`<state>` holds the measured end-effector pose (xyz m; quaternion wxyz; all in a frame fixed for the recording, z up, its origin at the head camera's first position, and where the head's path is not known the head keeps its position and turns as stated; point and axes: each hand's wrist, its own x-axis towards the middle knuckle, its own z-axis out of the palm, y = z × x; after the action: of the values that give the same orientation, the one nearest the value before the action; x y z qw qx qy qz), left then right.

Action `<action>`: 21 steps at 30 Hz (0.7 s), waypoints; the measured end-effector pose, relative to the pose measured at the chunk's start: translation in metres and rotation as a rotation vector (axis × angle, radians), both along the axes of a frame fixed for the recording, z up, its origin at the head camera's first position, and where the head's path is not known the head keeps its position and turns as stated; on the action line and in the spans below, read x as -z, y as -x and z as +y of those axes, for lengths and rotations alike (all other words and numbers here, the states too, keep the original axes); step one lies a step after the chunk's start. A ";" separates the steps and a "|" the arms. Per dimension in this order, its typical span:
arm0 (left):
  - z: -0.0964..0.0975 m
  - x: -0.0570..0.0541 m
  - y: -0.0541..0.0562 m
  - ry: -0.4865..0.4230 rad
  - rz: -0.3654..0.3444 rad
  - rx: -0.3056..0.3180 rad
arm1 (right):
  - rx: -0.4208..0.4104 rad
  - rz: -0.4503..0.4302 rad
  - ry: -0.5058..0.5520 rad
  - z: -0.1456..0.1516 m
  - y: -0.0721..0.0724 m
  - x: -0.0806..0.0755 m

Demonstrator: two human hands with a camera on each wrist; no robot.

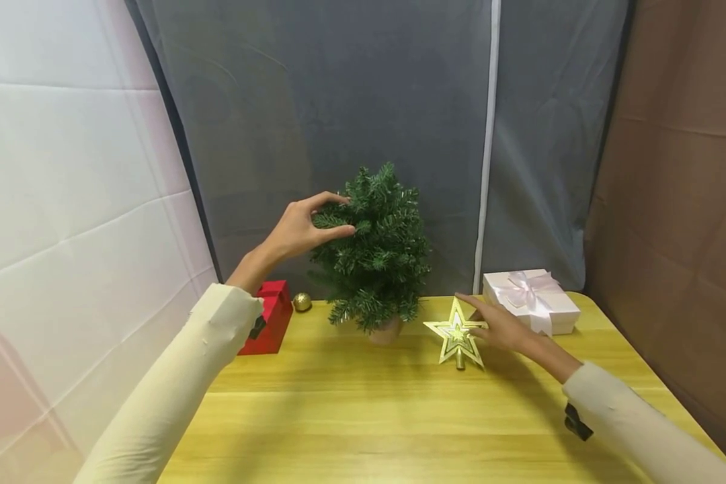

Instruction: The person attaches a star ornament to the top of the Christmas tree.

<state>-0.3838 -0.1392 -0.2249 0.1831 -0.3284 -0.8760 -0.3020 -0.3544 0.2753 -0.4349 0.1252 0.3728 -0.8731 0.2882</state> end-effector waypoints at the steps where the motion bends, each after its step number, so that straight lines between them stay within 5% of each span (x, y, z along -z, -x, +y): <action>1: 0.000 0.000 0.000 0.003 -0.002 -0.001 | -0.005 -0.009 0.003 0.000 0.000 -0.001; 21: 0.001 0.000 0.001 0.015 0.006 -0.016 | -0.021 -0.128 0.038 -0.001 -0.004 -0.025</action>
<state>-0.3846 -0.1386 -0.2249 0.1857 -0.3236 -0.8802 -0.2932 -0.3501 0.2741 -0.4100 0.0732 0.3603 -0.8697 0.3292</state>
